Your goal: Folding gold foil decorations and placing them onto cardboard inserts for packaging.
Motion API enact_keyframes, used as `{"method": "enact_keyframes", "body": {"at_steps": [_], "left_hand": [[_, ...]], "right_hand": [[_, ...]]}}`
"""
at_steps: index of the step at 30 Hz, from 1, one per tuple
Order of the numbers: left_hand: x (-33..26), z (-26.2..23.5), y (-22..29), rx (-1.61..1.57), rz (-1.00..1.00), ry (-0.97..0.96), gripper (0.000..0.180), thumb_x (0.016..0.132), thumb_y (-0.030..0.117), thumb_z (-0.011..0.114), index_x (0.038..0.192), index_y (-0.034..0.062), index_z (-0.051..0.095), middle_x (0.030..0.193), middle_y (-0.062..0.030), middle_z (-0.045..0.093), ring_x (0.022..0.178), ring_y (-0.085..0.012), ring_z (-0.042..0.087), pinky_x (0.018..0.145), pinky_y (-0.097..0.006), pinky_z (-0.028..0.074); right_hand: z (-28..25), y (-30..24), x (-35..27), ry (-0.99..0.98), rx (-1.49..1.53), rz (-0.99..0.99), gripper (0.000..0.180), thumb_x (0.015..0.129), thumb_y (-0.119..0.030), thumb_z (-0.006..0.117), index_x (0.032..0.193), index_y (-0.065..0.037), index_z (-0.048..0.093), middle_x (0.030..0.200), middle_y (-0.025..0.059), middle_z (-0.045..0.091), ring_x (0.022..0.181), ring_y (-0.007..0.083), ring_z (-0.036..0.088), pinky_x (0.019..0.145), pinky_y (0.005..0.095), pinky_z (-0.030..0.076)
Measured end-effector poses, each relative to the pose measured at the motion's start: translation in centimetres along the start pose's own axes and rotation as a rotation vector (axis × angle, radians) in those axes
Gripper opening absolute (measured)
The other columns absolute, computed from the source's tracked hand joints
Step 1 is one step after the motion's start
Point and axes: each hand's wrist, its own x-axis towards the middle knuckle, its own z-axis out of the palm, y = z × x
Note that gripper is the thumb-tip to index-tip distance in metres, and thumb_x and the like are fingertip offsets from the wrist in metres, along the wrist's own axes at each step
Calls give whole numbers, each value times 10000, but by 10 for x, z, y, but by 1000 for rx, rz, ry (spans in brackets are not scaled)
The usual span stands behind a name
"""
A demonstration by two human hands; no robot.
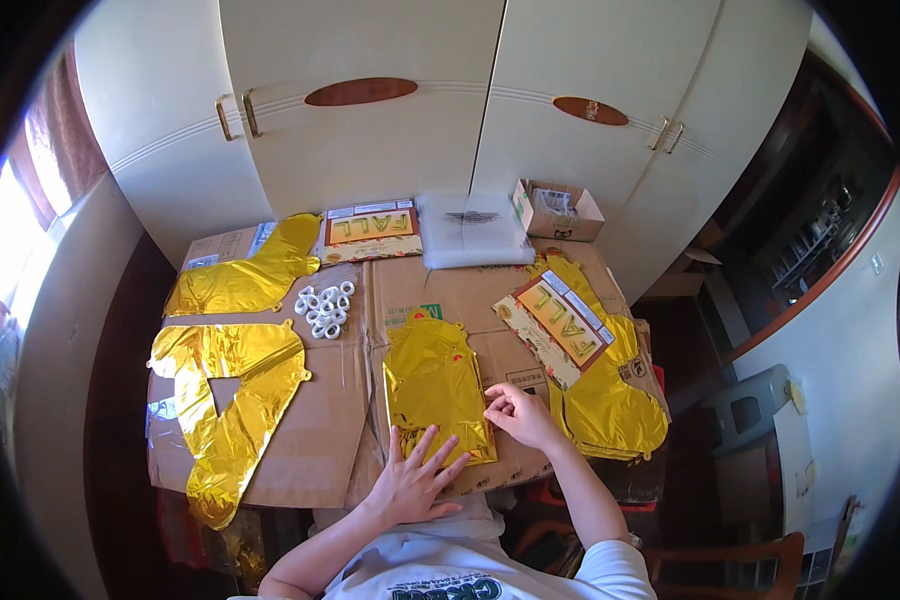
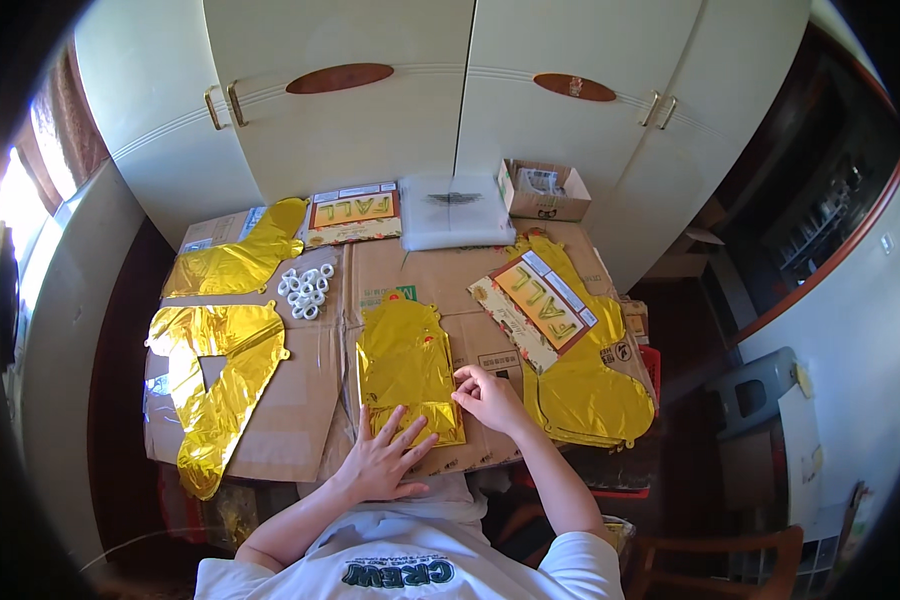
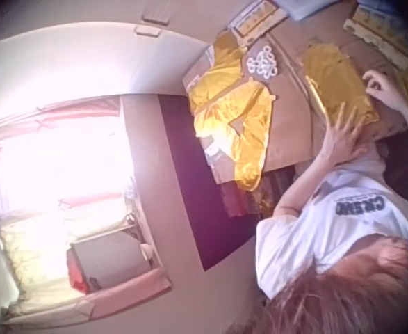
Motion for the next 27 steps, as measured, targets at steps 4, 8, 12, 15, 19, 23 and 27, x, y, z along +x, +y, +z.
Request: {"method": "enact_keyframes", "body": {"at_steps": [4, 8, 12, 15, 19, 23, 27], "left_hand": [[0, 0, 0, 6, 10, 4, 803, 858, 708, 438, 1513, 261, 307, 1541, -81, 321, 1425, -379, 258, 1037, -773, 148], [-1, 0, -1, 15, 10, -6, 810, 856, 711, 439, 1515, 261, 302, 1545, -81, 315, 1427, -380, 255, 1036, -772, 153], [1, 0, -1, 11, 14, -10, 816, 851, 715, 444, 1514, 260, 304, 1546, -82, 314, 1428, -380, 253, 1035, -771, 158], [0, 2, -1, 2, 12, -2, 817, 848, 716, 450, 1511, 258, 312, 1544, -82, 316, 1428, -379, 253, 1035, -771, 158], [0, 6, -2, -2, 25, 33, 812, 846, 741, 426, 1494, 259, 345, 1527, -91, 343, 1416, -395, 274, 1037, -776, 121], [0, 7, -2, -2, 26, 31, 813, 846, 741, 426, 1496, 260, 341, 1530, -91, 339, 1418, -397, 270, 1039, -774, 118], [-1, 7, -3, 3, 27, 28, 813, 847, 740, 425, 1498, 260, 339, 1530, -91, 338, 1417, -399, 270, 1041, -772, 115]], "right_hand": [[4, 4, 8, -30, 60, 85, 342, 845, -159, 716, 1114, -13, 562, 895, 115, 709, 789, 208, 693, 725, 327, 525], [6, -6, 11, -39, 30, 116, 315, 840, -150, 722, 1060, 3, 558, 869, 122, 705, 800, 206, 692, 728, 325, 523], [8, 0, 13, -50, 27, 115, 309, 839, -146, 725, 1045, 8, 555, 847, 121, 701, 801, 202, 690, 730, 323, 521], [10, 0, 13, -55, 38, 108, 304, 840, -141, 725, 1041, 7, 551, 842, 119, 700, 794, 198, 687, 722, 321, 520], [12, 3, 14, -56, 53, 86, 290, 846, -134, 721, 1029, 5, 544, 836, 118, 698, 780, 188, 682, 704, 317, 516], [14, 7, 14, -49, 61, 52, 282, 847, -128, 721, 1021, 1, 540, 830, 113, 692, 766, 178, 674, 692, 308, 513], [15, 5, 16, -59, 56, 64, 280, 843, -121, 725, 1017, -3, 540, 812, 100, 681, 750, 172, 667, 688, 303, 511]]}}
